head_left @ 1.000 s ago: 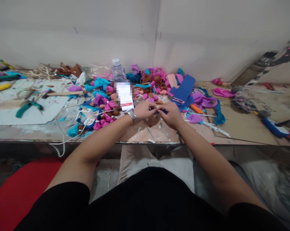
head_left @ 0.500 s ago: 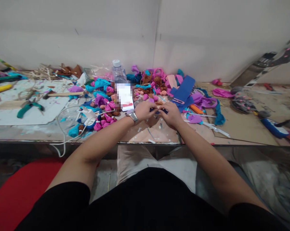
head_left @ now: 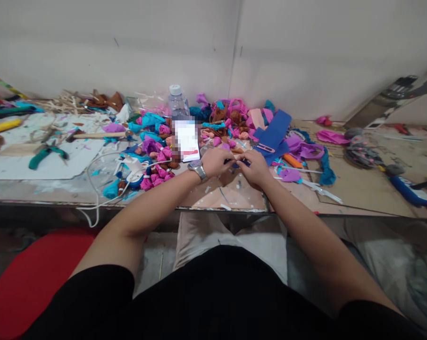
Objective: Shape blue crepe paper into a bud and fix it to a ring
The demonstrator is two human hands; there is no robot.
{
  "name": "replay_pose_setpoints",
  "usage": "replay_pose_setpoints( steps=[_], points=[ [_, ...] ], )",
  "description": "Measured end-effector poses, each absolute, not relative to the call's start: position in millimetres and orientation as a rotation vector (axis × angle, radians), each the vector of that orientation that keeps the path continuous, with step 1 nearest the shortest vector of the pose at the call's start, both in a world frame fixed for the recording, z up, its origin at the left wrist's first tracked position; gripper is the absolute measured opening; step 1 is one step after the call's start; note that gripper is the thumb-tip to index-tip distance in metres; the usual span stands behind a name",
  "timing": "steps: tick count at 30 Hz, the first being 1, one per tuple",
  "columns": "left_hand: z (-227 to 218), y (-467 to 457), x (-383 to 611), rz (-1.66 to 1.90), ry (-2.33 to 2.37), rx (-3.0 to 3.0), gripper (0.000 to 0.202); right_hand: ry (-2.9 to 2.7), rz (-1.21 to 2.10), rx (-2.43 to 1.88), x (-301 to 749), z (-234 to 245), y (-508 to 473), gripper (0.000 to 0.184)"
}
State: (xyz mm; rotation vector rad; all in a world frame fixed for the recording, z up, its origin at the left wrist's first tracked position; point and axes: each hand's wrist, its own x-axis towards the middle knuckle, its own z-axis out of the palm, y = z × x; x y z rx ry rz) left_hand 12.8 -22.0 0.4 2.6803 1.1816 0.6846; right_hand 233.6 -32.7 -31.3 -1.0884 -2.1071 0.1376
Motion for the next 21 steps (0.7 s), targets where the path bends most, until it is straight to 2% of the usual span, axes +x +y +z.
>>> replay_pose_setpoints(
  steps=[21],
  points=[
    [-0.9,-22.3,14.3,0.689,1.187,2.721,0.030,-2.109,0.213,-1.127,231.3,-28.5,-35.0,0.011]
  ],
)
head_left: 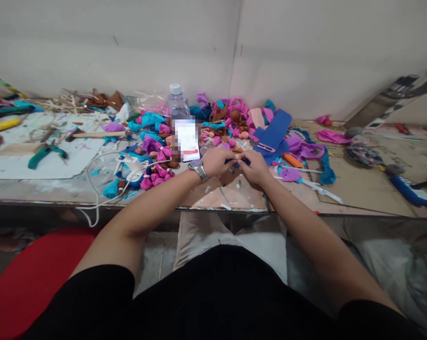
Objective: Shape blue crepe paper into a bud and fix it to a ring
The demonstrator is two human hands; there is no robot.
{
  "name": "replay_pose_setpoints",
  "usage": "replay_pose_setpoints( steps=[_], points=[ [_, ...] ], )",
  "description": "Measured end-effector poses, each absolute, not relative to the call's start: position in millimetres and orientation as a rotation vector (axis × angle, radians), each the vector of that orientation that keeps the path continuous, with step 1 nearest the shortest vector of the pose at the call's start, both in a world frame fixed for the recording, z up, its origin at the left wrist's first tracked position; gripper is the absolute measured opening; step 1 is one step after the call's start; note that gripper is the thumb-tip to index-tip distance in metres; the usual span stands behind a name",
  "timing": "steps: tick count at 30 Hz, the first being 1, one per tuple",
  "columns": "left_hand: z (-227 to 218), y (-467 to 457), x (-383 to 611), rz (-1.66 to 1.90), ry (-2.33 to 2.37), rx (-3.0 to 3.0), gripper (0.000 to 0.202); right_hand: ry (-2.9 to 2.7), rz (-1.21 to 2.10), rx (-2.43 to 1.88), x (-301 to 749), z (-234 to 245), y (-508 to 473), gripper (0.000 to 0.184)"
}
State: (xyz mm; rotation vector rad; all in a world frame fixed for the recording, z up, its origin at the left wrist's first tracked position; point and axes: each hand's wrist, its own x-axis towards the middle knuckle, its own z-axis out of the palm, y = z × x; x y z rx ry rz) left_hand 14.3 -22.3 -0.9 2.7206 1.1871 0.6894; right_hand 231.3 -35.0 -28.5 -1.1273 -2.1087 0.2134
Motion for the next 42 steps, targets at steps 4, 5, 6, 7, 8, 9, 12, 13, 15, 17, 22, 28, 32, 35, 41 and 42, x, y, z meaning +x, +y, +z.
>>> replay_pose_setpoints(
  steps=[4,5,6,7,8,9,12,13,15,17,22,28,32,35,41,42],
  points=[
    [-2.3,-21.9,15.2,0.690,1.183,2.718,0.028,-2.130,0.219,-1.125,231.1,-29.3,-34.9,0.012],
    [-2.7,-21.8,15.2,0.689,1.170,2.714,0.027,-2.132,0.223,-1.122,231.0,-29.6,-34.9,0.012],
    [-2.9,-21.7,15.2,0.686,1.159,2.708,0.025,-2.132,0.227,-1.119,230.9,-29.8,-35.0,0.012],
    [-2.9,-21.8,15.1,0.681,1.154,2.702,0.024,-2.130,0.230,-1.117,230.8,-29.9,-35.2,0.012],
    [-2.7,-22.1,14.9,0.676,1.156,2.696,0.024,-2.126,0.232,-1.114,230.7,-29.9,-35.4,0.011],
    [-2.4,-22.5,14.8,0.673,1.164,2.690,0.023,-2.121,0.231,-1.111,230.7,-29.8,-35.6,0.011],
    [-0.2,-24.4,14.7,0.669,1.185,2.680,0.022,-2.117,0.226,-1.092,230.9,-29.5,-36.0,0.010],
    [0.7,-25.1,14.8,0.666,1.180,2.682,0.022,-2.119,0.224,-1.085,231.0,-29.5,-36.1,0.010],
    [2.2,-26.2,15.0,0.650,1.171,2.695,0.021,-2.129,0.225,-1.077,231.0,-29.3,-36.1,0.009],
    [2.8,-26.4,15.2,0.622,1.173,2.718,0.022,-2.144,0.231,-1.077,230.9,-29.0,-36.1,0.008],
    [1.0,-23.3,15.1,0.568,1.177,2.762,0.025,-2.171,0.240,-1.074,230.6,-28.2,-36.1,0.008],
    [2.0,-23.8,13.6,0.576,1.163,2.740,0.026,-2.177,0.245,-1.071,230.5,-27.9,-36.9,0.010],
    [3.6,-25.3,13.8,0.609,1.167,2.683,0.031,-2.154,0.246,-1.077,230.8,-27.7,-36.9,0.011],
    [3.9,-24.7,13.9,0.613,1.184,2.678,0.031,-2.161,0.233,-1.067,231.6,-27.7,-36.1,0.013],
    [3.5,-20.6,12.4,0.603,1.171,2.700,0.026,-2.154,0.204,-1.090,233.3,-28.2,-35.1,0.015],
    [3.6,-20.3,12.3,0.599,1.175,2.703,0.026,-2.163,0.206,-1.098,233.4,-28.2,-35.0,0.015]
  ],
)
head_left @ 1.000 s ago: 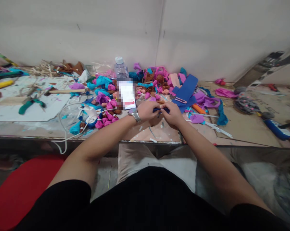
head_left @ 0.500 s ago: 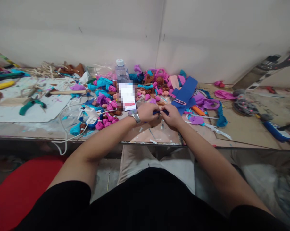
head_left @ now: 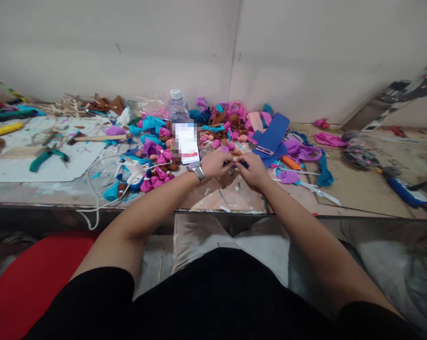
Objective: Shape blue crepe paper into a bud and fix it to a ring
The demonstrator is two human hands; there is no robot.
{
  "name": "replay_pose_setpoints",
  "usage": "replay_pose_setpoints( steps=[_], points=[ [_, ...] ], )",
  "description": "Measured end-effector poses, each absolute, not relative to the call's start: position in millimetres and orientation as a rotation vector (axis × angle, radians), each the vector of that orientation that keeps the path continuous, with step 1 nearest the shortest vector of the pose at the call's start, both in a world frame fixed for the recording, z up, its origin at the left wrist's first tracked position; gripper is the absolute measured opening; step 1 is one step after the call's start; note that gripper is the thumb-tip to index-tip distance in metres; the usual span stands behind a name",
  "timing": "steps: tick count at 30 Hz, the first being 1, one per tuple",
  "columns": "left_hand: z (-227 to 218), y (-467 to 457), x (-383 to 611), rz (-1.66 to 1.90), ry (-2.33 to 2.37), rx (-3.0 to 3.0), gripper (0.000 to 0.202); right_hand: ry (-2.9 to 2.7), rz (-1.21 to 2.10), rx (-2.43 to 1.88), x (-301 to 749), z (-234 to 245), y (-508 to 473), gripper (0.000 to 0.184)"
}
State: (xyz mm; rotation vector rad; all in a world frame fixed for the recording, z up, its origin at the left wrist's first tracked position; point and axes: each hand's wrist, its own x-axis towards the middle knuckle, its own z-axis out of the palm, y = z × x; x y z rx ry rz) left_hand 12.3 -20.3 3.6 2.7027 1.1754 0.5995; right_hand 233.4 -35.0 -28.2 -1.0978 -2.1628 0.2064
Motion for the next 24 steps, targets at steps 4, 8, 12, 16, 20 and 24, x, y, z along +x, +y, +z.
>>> replay_pose_setpoints(
  steps=[4,8,12,16,20,24],
  points=[
    [4.3,-21.8,13.1,0.580,1.194,2.742,0.029,-2.192,0.210,-1.124,232.9,-28.1,-34.9,0.013],
    [4.6,-24.6,14.5,0.585,1.168,2.780,0.029,-2.200,0.198,-1.148,231.3,-27.6,-35.4,0.011],
    [3.6,-24.3,14.3,0.611,1.168,2.749,0.027,-2.183,0.179,-1.152,231.2,-26.7,-36.3,0.012],
    [3.1,-22.7,13.4,0.595,1.215,2.731,0.029,-2.138,0.155,-1.110,233.4,-25.9,-37.1,0.013],
    [3.6,-22.6,13.4,0.567,1.224,2.740,0.029,-2.144,0.135,-1.107,234.9,-25.5,-37.3,0.017],
    [6.0,-24.4,14.0,0.574,1.237,2.718,0.028,-2.138,0.108,-1.118,234.8,-25.6,-36.2,0.018]
  ],
)
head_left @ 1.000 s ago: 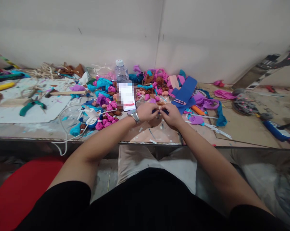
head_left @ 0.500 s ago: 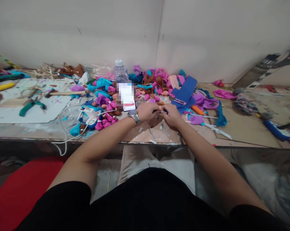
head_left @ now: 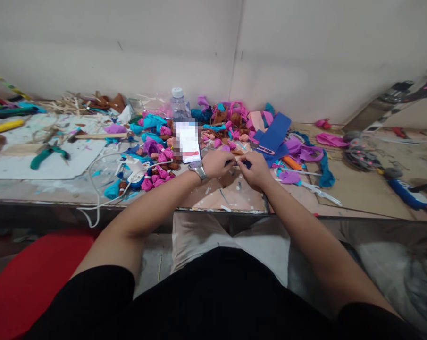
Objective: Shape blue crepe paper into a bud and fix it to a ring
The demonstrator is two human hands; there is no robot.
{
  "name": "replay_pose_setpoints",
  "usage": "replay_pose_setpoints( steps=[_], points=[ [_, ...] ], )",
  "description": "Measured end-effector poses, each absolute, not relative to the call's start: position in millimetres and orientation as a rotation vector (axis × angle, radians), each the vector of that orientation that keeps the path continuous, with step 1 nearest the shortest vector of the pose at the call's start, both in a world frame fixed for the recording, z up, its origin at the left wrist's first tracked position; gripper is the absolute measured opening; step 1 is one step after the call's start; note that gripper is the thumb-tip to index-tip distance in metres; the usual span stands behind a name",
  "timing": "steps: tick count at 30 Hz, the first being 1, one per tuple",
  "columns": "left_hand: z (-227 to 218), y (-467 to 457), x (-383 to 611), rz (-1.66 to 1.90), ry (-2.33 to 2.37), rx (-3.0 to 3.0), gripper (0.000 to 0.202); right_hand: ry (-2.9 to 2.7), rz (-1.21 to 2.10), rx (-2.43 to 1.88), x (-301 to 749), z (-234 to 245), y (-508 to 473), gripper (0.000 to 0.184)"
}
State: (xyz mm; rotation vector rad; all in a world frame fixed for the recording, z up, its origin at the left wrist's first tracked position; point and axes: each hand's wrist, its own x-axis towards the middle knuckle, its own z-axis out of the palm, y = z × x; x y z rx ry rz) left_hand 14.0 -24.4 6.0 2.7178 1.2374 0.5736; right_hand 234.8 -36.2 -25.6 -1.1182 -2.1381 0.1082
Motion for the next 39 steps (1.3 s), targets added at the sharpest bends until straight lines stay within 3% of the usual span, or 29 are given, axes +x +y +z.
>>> replay_pose_setpoints(
  steps=[39],
  points=[
    [6.4,-26.1,14.3,0.447,1.479,2.626,0.030,-2.152,0.068,-1.267,234.1,-24.7,-37.5,0.021]
  ],
)
